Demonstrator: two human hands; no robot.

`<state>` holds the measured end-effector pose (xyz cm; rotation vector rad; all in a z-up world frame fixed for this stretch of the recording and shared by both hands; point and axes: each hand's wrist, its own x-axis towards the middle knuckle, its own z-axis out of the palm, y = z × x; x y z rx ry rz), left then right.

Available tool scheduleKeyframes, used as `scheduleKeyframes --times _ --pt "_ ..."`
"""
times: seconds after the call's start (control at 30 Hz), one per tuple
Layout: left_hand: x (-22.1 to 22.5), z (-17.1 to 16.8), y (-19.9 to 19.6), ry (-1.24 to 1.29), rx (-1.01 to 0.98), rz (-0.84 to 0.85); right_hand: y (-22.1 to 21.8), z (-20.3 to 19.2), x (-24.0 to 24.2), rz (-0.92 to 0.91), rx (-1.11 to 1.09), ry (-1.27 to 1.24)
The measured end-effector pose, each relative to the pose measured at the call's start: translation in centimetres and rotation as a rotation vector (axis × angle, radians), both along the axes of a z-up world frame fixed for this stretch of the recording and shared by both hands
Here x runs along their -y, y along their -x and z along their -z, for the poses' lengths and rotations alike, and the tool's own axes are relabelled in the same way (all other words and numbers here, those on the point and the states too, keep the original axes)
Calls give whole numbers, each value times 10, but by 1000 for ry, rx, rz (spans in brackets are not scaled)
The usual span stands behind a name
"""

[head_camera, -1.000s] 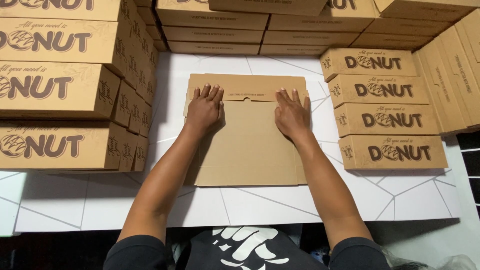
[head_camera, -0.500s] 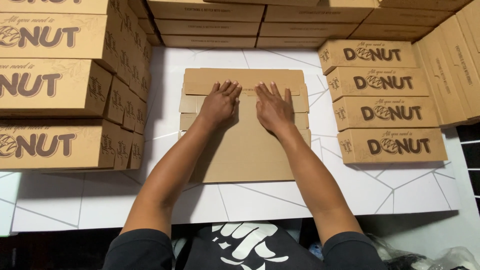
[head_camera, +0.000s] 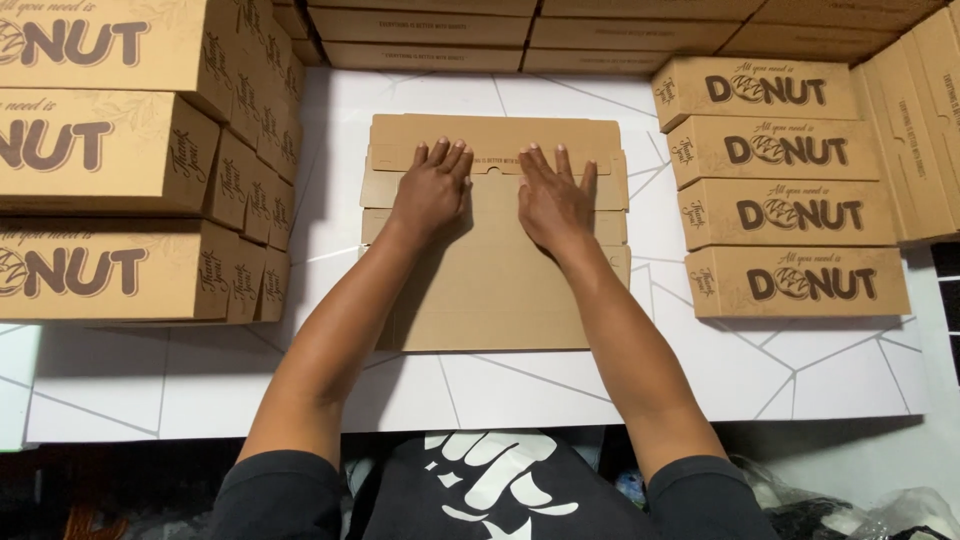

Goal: Folding flat cardboard sheets into donut boxes by following pre-scored lines and tucking in flaps.

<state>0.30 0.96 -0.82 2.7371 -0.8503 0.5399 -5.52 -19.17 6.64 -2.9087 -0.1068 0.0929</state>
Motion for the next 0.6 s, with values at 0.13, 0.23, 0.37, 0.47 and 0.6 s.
scheduleKeyframes --times 0.13,0.23,0.37,0.47,0.6 --pt "22 -2 -1 -1 -2 37 -7 6 -12 -33 13 -56" --pt "19 3 -4 2 -21 59 -5 5 -6 -52 16 -34" --pt "-5 8 -13 -15 -50 80 -4 6 15 -19 -3 13" --pt "-21 -1 -6 -16 -89 63 2 4 31 23 -13 12" --pt "-29 8 -8 -35 -76 83 6 2 30 66 2 6"
